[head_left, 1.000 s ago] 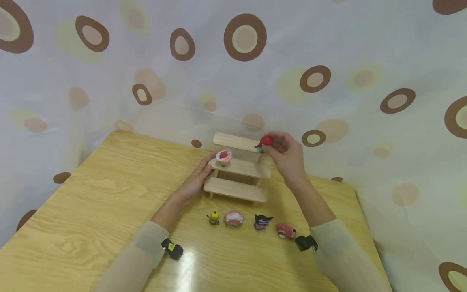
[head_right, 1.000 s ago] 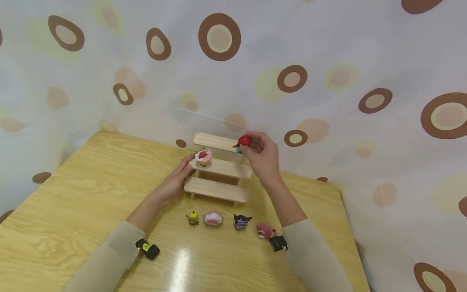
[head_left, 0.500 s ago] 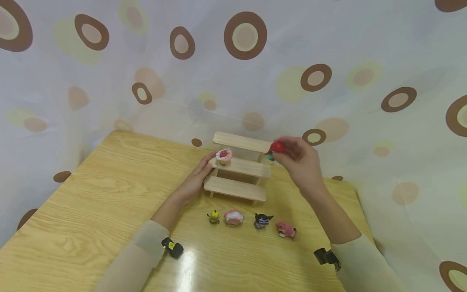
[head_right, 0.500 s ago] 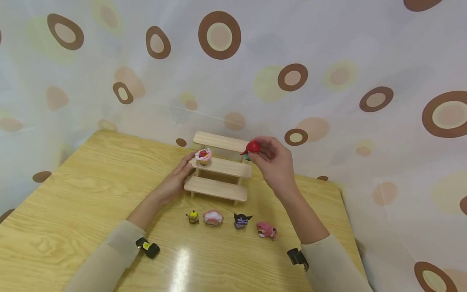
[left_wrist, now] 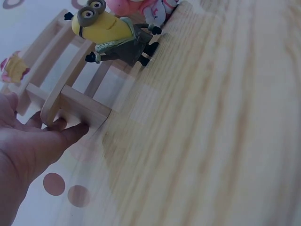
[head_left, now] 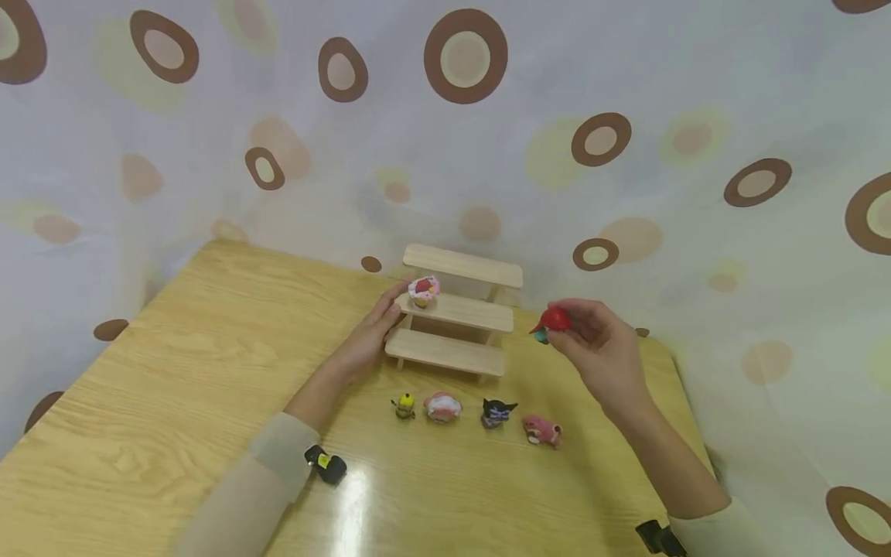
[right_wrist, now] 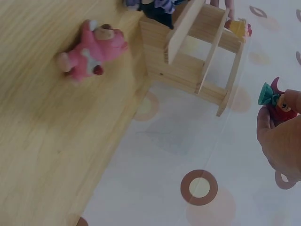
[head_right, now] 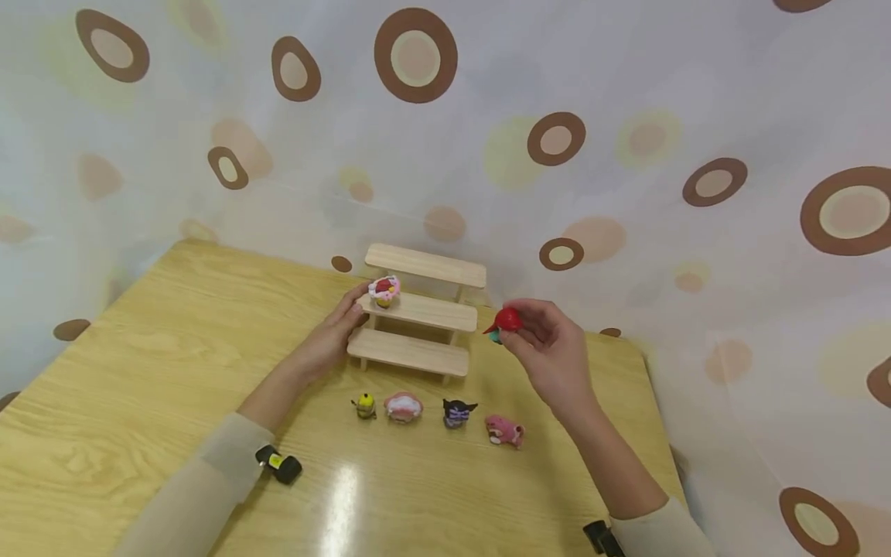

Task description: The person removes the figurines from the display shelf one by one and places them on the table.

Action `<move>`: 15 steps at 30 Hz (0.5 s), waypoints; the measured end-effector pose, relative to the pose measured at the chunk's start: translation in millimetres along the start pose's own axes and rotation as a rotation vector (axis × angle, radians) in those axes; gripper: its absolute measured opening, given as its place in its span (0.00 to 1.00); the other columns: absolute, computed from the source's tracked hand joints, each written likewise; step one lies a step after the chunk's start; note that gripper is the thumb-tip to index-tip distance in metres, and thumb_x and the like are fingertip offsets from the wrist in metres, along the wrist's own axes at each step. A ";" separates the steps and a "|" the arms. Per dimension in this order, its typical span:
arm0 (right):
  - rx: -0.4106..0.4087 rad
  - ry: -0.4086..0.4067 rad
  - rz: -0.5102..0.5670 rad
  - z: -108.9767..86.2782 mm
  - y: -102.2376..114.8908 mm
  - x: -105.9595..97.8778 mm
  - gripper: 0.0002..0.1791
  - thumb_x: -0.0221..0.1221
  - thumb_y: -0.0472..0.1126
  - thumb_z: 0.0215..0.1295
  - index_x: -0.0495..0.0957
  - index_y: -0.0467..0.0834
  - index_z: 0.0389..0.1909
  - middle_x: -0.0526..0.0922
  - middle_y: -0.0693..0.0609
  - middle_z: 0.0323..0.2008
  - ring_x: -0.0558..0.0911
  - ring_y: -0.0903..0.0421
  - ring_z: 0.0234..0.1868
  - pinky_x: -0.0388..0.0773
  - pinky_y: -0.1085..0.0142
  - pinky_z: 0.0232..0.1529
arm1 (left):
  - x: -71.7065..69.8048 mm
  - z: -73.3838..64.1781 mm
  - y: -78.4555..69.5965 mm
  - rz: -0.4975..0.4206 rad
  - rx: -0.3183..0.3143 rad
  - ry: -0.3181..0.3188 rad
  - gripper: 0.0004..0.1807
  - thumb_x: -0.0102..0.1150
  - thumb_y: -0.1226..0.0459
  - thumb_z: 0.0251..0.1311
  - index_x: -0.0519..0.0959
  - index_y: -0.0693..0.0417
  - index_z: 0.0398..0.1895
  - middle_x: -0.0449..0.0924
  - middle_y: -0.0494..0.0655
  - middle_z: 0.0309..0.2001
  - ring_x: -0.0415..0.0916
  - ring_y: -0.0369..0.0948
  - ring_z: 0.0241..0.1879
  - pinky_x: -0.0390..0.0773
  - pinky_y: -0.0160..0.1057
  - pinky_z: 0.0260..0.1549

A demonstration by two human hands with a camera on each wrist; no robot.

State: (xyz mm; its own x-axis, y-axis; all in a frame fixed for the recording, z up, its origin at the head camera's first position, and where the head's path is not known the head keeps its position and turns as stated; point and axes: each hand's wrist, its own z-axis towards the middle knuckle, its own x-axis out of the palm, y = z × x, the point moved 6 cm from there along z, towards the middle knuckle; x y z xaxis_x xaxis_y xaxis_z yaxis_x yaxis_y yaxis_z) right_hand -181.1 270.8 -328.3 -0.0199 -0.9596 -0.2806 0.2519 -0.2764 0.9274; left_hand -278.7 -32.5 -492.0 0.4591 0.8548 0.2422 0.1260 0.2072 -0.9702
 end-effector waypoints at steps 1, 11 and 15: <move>0.008 -0.001 0.000 -3.2 -0.5 -2.2 0.22 0.66 0.26 0.69 0.76 0.31 0.62 0.86 0.47 0.55 0.85 0.58 0.56 0.81 0.70 0.59 | -0.2 0.9 -0.5 -0.005 0.005 0.003 0.28 0.33 0.47 0.86 0.51 0.23 0.84 0.41 0.45 0.86 0.44 0.54 0.83 0.54 0.61 0.78; 0.063 -0.007 -0.070 -39.5 -29.4 -14.8 0.21 0.66 0.28 0.71 0.76 0.31 0.62 0.86 0.48 0.53 0.88 0.60 0.51 0.84 0.70 0.54 | -5.6 -2.5 3.5 0.004 -0.006 -0.007 0.27 0.32 0.47 0.86 0.52 0.23 0.84 0.37 0.43 0.87 0.39 0.53 0.84 0.49 0.60 0.80; 0.111 -0.030 -0.109 -54.5 -43.1 -24.6 0.21 0.65 0.28 0.71 0.75 0.31 0.63 0.85 0.49 0.54 0.86 0.62 0.52 0.84 0.72 0.53 | -4.8 -2.9 5.2 0.008 -0.008 -0.010 0.27 0.32 0.47 0.86 0.52 0.22 0.84 0.38 0.44 0.87 0.40 0.53 0.84 0.50 0.60 0.80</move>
State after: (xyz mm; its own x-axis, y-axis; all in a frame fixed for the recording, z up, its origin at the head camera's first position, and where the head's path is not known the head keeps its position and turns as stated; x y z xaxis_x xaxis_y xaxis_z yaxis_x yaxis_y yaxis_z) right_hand -138.8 309.3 -374.8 -0.0704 -0.9245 -0.3747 0.1386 -0.3811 0.9141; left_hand -277.7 -36.9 -498.2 0.4516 0.8610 0.2340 0.1291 0.1964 -0.9720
